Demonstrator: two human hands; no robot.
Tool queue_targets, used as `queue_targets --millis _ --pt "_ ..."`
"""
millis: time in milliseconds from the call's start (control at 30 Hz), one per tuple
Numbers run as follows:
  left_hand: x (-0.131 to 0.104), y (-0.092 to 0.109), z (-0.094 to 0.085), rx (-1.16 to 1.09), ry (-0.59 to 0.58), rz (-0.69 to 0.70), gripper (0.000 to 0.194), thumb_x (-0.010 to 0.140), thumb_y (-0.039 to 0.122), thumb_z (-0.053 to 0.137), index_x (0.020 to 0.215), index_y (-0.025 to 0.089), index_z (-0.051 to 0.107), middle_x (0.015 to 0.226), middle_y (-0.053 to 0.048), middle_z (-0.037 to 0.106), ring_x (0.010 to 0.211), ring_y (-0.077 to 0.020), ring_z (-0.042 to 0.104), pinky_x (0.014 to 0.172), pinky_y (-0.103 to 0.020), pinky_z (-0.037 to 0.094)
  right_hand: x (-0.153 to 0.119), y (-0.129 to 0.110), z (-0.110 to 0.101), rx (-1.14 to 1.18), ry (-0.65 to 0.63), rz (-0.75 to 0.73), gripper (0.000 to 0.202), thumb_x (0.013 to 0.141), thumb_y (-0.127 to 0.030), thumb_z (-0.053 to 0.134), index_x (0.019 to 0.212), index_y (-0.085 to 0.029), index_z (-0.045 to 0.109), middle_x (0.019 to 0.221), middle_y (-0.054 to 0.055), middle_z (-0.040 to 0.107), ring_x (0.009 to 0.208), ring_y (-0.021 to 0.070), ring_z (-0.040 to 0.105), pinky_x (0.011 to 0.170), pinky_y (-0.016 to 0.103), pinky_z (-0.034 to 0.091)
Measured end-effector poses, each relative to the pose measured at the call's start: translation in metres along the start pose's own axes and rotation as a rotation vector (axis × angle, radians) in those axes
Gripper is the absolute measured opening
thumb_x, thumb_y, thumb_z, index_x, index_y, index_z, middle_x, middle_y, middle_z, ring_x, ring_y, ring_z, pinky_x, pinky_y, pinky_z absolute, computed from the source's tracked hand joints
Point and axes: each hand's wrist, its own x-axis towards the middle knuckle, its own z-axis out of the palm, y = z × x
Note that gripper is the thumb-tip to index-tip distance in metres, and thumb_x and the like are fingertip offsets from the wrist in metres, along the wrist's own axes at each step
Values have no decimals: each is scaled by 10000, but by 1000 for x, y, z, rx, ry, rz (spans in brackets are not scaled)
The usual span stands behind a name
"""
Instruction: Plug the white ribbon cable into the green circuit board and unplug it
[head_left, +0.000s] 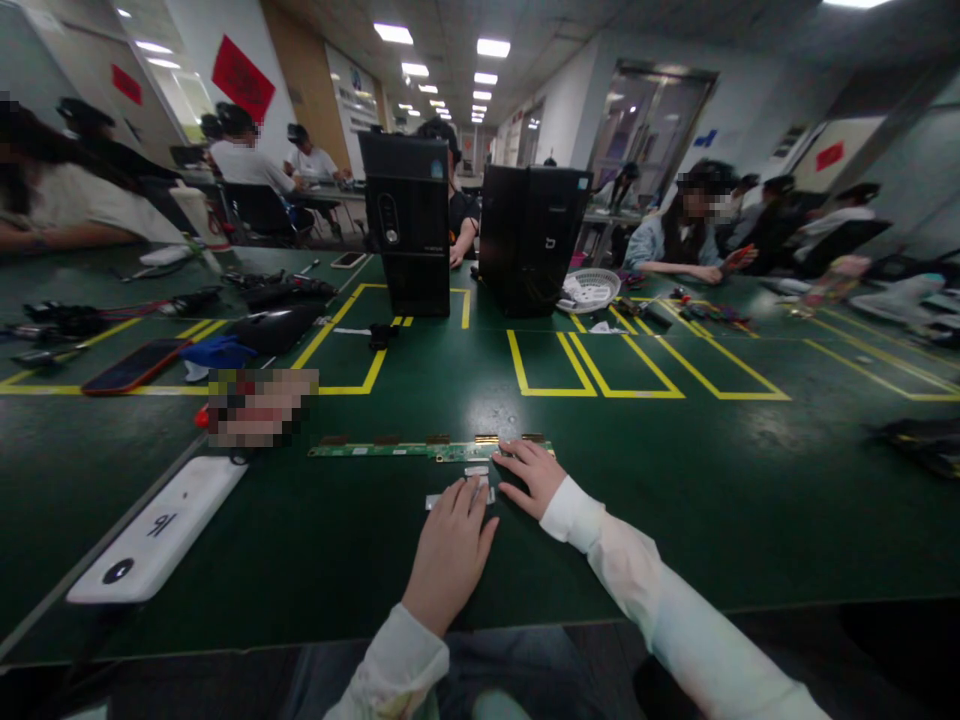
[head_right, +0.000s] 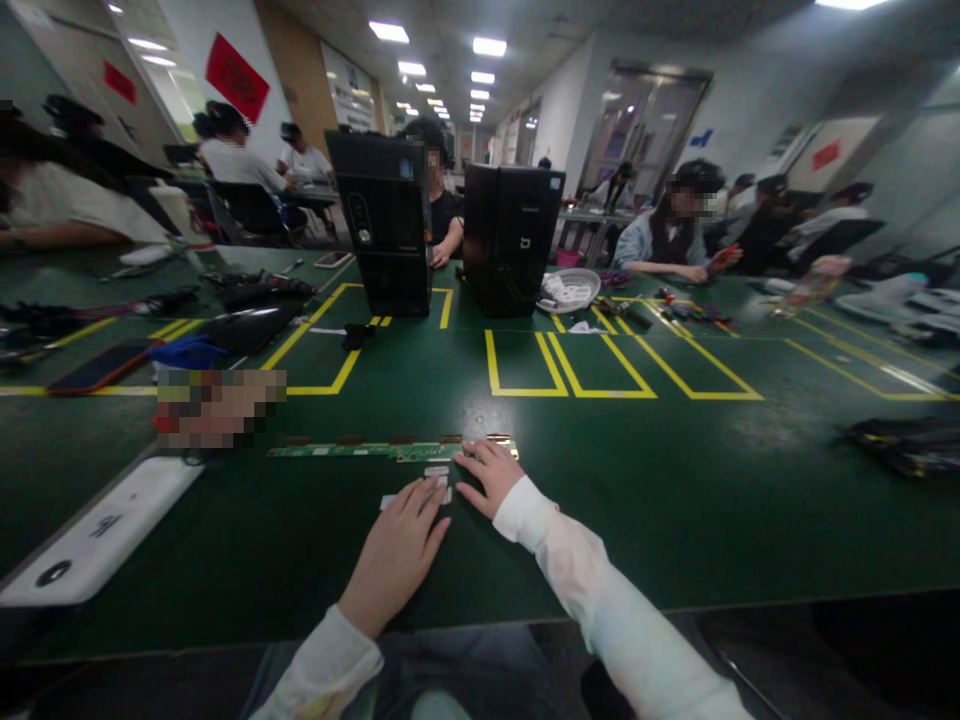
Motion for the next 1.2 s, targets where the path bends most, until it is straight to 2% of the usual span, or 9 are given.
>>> queue_targets --millis 400,767,1033,1200 --pt "3 -10 5 25 -17 97 397 946 279 441 1309 129 502 1349 -141 556 1271 -266 494 1048 -455 428 -1 0 -2 16 -39 4 440 883 -377 540 1282 -193 555 1316 133 537 1200 272 449 998 491 409" --pt "4 -8 4 -2 -19 69 412 942 273 440 1320 114 489 1351 -169 548 1273 -278 492 1041 -482 432 -1 -3 -7 18 -56 18 450 872 -368 549 1284 -187 556 1331 126 532 1209 272 444 1010 489 403" --pt "9 -18 -3 -30 -127 136 413 944 251 437 1329 108 478 1392 -164 508 1303 -262 459 1074 -457 395 -1 -6 -9 38 -48 15 469 868 -378 553 1290 -173 554 1334 132 527 1224 283 437 1026 499 384" --pt "11 -22 -4 -62 -148 161 397 952 238 413 1325 118 477 1390 -156 512 1317 -246 441 1082 -466 379 -1 -7 -11 47 -62 10 486 869 -392 548 1302 -171 541 1344 133 519 1242 283 426 1037 506 372"
